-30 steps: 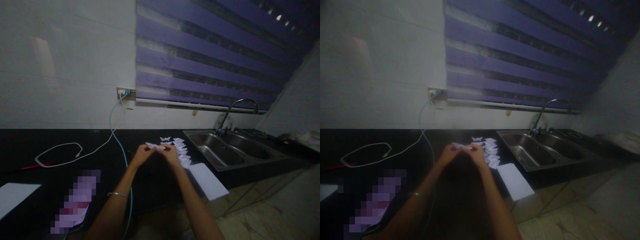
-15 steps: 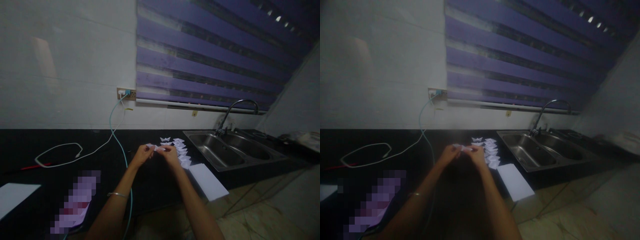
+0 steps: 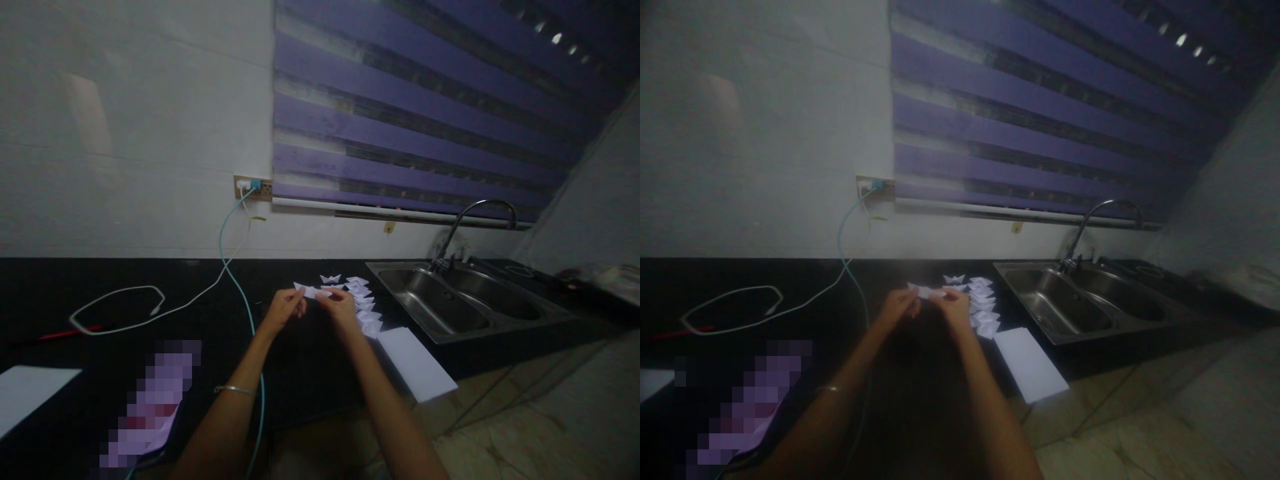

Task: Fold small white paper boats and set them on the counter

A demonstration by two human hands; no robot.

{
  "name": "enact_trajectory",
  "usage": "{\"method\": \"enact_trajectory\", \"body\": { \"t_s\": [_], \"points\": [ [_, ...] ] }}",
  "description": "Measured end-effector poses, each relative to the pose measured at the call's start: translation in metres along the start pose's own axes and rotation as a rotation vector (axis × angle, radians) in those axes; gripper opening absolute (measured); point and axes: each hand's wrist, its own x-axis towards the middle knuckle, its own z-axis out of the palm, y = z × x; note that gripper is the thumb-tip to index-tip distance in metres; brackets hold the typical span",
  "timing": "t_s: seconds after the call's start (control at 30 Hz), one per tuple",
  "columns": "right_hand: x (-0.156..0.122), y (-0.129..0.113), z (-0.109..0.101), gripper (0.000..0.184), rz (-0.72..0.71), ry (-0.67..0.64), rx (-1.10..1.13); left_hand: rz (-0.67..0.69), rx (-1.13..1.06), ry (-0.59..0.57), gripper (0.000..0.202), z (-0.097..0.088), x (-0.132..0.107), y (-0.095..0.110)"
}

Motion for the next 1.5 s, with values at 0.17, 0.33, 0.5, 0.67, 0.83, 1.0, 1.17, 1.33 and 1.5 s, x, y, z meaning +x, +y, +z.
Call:
{"method": "enact_trajectory", "body": {
  "t_s": [0.17,0.33,0.5,0.67,0.83,1.0,1.17,1.33,1.5],
  "points": [
    [-0.003,-0.004,0.000,0.028,-0.013,-0.053,-0.010,-0.014,-0.040,0.011,0.056,0.000,0.001,-0.004],
    [-0.009,-0.004,0.010,0.022,-0.121,-0.005,-0.133,-0.049,-0.080,0.142,0.060,0.000,0.003,-0.010],
    [-0.019,0.000,0.029,0.021,-0.173,-0.040,-0.227,-0.060,-0.098,0.292,0.054,-0.004,0.004,-0.010],
    [-0.022,0.001,0.032,0.018,-0.259,-0.079,-0.323,-0.049,-0.181,0.310,0.040,-0.005,0.004,-0.009],
    [-0.020,-0.001,0.030,0.019,-0.317,-0.081,-0.333,-0.044,-0.184,0.254,0.028,-0.006,0.006,-0.019],
    [-0.017,0.003,0.027,0.010,-0.407,-0.106,-0.448,0.036,0.002,0.119,0.022,-0.008,0.003,-0.025],
    [-0.014,0.012,0.024,0.010,-0.405,-0.091,-0.531,0.055,0.075,0.030,0.022,-0.010,-0.001,-0.021],
    [-0.014,0.013,0.021,0.009,-0.417,-0.140,-0.560,0.061,0.071,-0.028,0.017,-0.009,-0.005,-0.017],
    [-0.015,0.013,0.020,0.012,-0.455,-0.241,-0.578,0.042,0.063,-0.026,0.021,-0.008,-0.005,-0.017]
  ]
}}
